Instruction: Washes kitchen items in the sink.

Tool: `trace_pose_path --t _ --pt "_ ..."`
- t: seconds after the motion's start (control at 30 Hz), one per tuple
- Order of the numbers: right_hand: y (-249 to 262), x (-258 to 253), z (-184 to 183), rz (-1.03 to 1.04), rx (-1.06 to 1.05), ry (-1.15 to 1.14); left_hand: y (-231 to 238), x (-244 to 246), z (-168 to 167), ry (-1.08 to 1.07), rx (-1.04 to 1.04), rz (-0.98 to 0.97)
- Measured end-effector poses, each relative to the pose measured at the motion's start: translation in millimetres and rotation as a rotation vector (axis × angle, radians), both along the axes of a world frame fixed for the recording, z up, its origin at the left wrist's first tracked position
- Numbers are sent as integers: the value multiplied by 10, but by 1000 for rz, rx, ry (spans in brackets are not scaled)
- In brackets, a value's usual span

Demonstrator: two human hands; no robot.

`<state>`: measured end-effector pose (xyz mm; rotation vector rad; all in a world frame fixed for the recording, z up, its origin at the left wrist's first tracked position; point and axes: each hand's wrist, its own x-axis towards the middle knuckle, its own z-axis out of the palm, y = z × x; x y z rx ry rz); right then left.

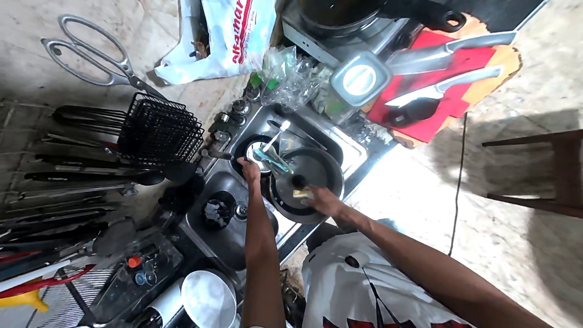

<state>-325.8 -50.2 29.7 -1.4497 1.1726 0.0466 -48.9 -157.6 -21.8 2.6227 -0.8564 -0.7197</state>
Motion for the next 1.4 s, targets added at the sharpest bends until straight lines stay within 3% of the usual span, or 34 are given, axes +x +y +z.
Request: trace_pose_path --t 0.13,0.33,0.53,0.7,0.83,0.97,1.1,1.17,1.27,1.4 --pt "9 -3 0 -3 5 -13 8 26 -47 48 -29 63" --pt "-4 2 41 -6 10 -5 61 -32 62 -192 -70 -33" --pt "-5 43 55 -4 2 -5 81 -96 91 -398 -198 -212" --pt "29 65 94 -36 14 -51 362 -209 308 -546 -215 -480" --pt "12 60 137 -179 91 -186 632 -217 347 -649 -230 -439" --pt "-13 144 171 -305 131 -275 1180 -253 683 -331 -368 -131" --pt "79 482 331 -164 -169 -249 1771 -203 878 174 -469 109" --pt "195 756 460 -25 -288 -275 1992 -237 930 246 -525 113" --pt "440 1128 515 250 -291 -294 2231 -323 1080 258 -565 78" --pt "463 1385 391 355 -527 -97 2569 -277 1182 351 -499 105"
